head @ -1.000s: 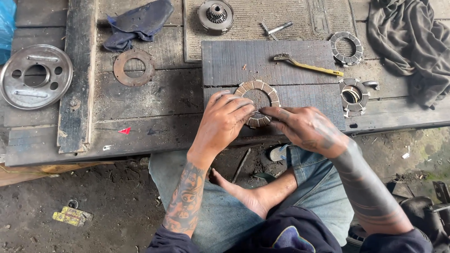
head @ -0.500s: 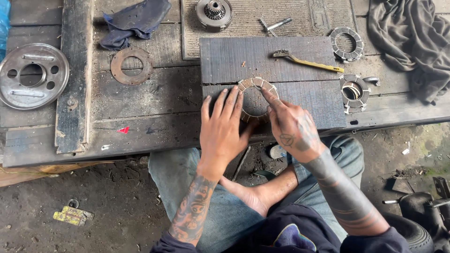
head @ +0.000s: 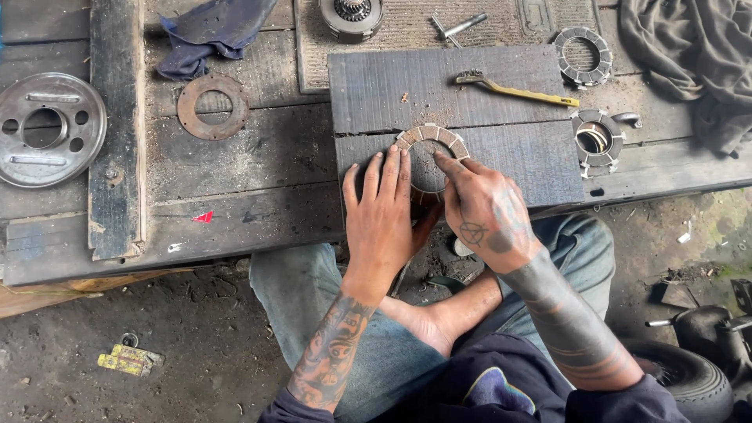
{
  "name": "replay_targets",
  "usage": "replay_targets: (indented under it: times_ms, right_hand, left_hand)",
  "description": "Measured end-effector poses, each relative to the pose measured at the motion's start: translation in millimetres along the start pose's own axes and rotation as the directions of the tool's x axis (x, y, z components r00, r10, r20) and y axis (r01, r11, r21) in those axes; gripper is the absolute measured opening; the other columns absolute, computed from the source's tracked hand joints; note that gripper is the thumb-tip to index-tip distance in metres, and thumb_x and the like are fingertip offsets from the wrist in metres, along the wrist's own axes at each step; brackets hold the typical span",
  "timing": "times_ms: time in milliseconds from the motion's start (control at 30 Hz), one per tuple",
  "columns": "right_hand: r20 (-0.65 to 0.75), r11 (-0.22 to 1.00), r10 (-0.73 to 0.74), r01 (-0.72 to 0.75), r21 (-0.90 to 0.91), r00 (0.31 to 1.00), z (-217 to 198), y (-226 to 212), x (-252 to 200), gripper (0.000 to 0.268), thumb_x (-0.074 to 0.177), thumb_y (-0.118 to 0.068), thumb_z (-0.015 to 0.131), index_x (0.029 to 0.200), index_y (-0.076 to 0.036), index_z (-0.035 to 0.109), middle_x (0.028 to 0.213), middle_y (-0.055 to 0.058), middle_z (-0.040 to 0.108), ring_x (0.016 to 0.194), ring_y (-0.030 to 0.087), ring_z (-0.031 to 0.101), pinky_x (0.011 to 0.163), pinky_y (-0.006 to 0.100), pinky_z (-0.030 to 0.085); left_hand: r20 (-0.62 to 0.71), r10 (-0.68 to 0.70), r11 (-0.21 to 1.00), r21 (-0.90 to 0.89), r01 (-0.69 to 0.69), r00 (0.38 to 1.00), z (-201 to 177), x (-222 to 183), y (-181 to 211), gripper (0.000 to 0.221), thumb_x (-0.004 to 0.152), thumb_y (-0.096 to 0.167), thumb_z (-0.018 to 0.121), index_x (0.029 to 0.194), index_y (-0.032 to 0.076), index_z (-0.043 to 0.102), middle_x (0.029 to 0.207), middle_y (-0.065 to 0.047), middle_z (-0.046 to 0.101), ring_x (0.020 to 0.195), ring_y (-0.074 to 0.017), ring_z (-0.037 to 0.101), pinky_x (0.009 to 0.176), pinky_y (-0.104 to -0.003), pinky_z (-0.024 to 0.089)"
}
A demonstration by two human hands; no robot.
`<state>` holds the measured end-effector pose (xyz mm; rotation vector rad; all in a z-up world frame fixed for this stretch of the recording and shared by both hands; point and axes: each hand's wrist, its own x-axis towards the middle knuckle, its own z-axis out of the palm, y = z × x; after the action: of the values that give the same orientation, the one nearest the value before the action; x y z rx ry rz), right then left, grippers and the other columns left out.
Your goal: Marking and cleaning a motorcycle clutch plate using a pen, wire brush, and a small metal pick.
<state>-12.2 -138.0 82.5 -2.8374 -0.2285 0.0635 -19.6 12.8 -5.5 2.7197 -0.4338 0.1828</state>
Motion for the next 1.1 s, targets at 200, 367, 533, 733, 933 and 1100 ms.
replay_targets:
  times_ms: [200,367,533,733,933,1100]
  right_hand:
    - [0.066,0.997,0.081,-0.082,0.014,0.995,5.8,-3.4,-0.8,0.052,0.096,-0.007,0.051,0.145,-0.02,0.064,0.107,0.025,0.074,0.056,0.026,0.074,0.057,0.037,0.062]
    - [0.142,0.989,0.134,-0.142,0.046,0.981,0.6,-6.2,0.1,0.052,0.096,-0.006,0.051,0.147,-0.016,0.06,0.111,0.028,0.073,0.051,0.027,0.073,0.059,0.043,0.062]
    - [0.177,0.99,0.124,-0.132,0.038,0.976,1.0,-5.3,2.4,0.054,0.098,-0.008,0.05,0.15,-0.018,0.057,0.112,0.025,0.075,0.045,0.022,0.07,0.055,0.037,0.061]
    - [0.164,0.985,0.108,-0.128,0.116,0.98,2.9,-0.3,5.7,0.049,0.097,-0.005,0.048,0.142,-0.013,0.064,0.113,0.026,0.074,0.038,0.021,0.066,0.051,0.038,0.059]
    - [0.167,0.976,0.067,-0.1,0.196,0.984,2.1,1.0,6.8,0.043,0.098,-0.004,0.048,0.137,-0.009,0.064,0.115,0.025,0.073,0.044,0.026,0.07,0.046,0.036,0.055]
    - [0.245,0.964,0.143,-0.191,0.186,0.959,0.2,-4.0,11.8,0.045,0.098,-0.003,0.046,0.139,-0.01,0.064,0.121,0.026,0.071,0.047,0.024,0.07,0.05,0.036,0.056]
  left_hand:
    - [0.015,0.007,1.0,-0.011,-0.007,1.0,-10.8,3.0,2.0,0.09,0.086,0.053,0.069,0.154,0.003,0.039,0.154,-0.017,0.046,0.14,-0.0335,0.043,0.118,-0.06,0.022]
    - [0.086,0.028,0.999,-0.02,-0.026,0.996,-13.3,8.5,-1.9,0.097,0.084,0.058,0.068,0.157,0.004,0.034,0.153,-0.017,0.046,0.138,-0.0338,0.042,0.115,-0.061,0.022]
    - [0.117,0.06,0.998,-0.033,-0.057,0.991,-20.8,10.9,-9.6,0.1,0.083,0.06,0.07,0.157,0.004,0.035,0.151,-0.017,0.046,0.136,-0.0337,0.043,0.113,-0.06,0.024]
    - [0.174,0.056,0.998,0.019,-0.06,0.983,-26.1,12.2,-8.8,0.104,0.083,0.061,0.071,0.16,0.006,0.029,0.151,-0.016,0.044,0.136,-0.0322,0.041,0.113,-0.06,0.024]
    - [0.189,0.057,0.998,0.0,-0.058,0.98,-30.7,13.2,-7.3,0.104,0.082,0.059,0.072,0.16,0.006,0.028,0.155,-0.019,0.038,0.142,-0.0357,0.038,0.119,-0.063,0.017]
    - [0.183,0.058,0.997,-0.066,-0.047,0.981,-36.5,14.7,-5.4,0.099,0.083,0.051,0.074,0.159,0.005,0.031,0.158,-0.02,0.036,0.148,-0.037,0.035,0.123,-0.063,0.014]
